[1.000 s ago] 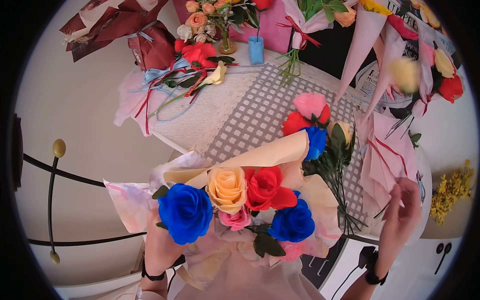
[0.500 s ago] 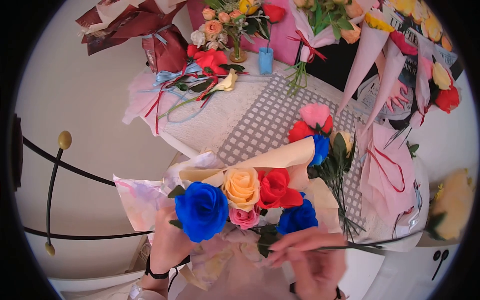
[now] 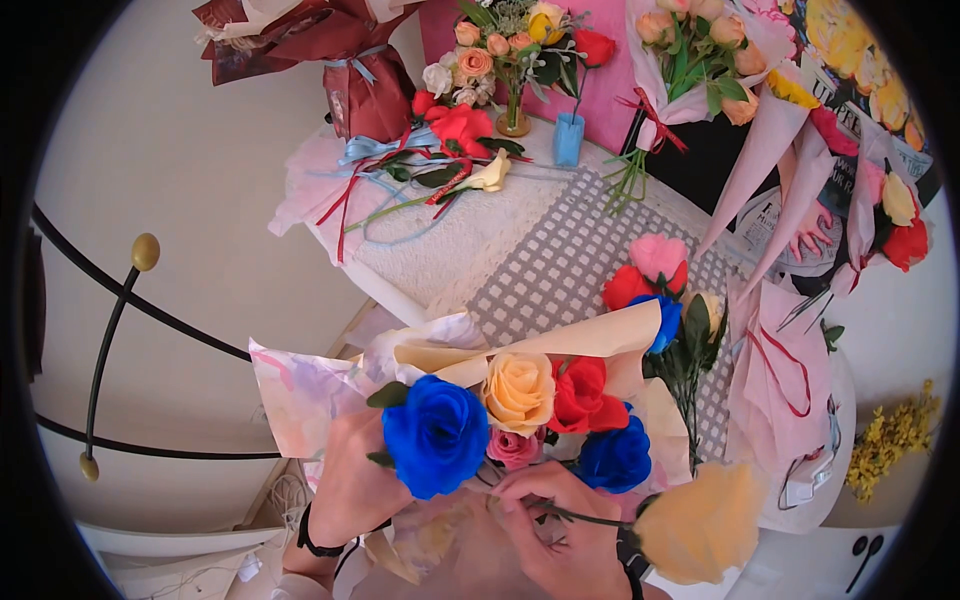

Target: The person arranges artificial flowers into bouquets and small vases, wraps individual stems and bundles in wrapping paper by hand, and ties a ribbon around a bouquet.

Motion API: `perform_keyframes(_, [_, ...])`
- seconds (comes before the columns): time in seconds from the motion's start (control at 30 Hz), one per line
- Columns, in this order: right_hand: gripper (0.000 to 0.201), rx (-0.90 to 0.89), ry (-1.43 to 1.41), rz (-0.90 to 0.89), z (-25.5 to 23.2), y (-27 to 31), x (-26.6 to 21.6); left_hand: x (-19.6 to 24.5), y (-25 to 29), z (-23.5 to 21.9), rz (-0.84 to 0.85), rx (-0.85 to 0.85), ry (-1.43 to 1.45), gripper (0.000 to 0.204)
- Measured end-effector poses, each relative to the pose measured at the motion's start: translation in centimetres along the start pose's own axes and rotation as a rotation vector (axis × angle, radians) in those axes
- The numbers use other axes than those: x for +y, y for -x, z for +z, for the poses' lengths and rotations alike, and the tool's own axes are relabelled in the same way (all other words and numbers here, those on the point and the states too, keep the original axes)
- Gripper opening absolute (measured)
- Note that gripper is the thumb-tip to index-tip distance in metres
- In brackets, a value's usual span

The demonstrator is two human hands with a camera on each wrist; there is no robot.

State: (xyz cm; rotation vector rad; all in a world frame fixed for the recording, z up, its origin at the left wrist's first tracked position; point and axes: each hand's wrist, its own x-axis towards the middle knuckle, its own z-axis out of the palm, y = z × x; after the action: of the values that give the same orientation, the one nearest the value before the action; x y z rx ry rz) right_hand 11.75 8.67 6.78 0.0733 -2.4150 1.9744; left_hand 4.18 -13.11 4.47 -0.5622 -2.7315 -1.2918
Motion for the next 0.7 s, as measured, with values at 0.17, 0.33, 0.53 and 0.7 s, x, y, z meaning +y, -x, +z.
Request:
perform_keyframes(0.17, [0.018, -0.047, 0.191, 0.006, 0.7, -0.7, 0.2, 1.2, -0.5, -0.4, -0.031, 0.013, 0.061, 0.045])
perform_keyframes(0.33, [0.027, -0.029, 0.340, -0.031, 0.7, -0.6, 1.3, 1.0, -0.6, -0.4, -0.023, 0.052, 0.070, 0.049])
perform_keyframes(0.53, [0.041, -0.183, 0.149, 0.060, 0.7, -0.1, 1.1, 0.6, -0.8, -0.3, 0.031, 0.099, 0.054, 0.046])
perform_keyframes(0.7, [0.043, -0.306, 0.229, -0.257, 1.9, -1.1, 2.8, 1.1, -0.8, -0.8, 0.005, 0.084, 0.103, 0.044])
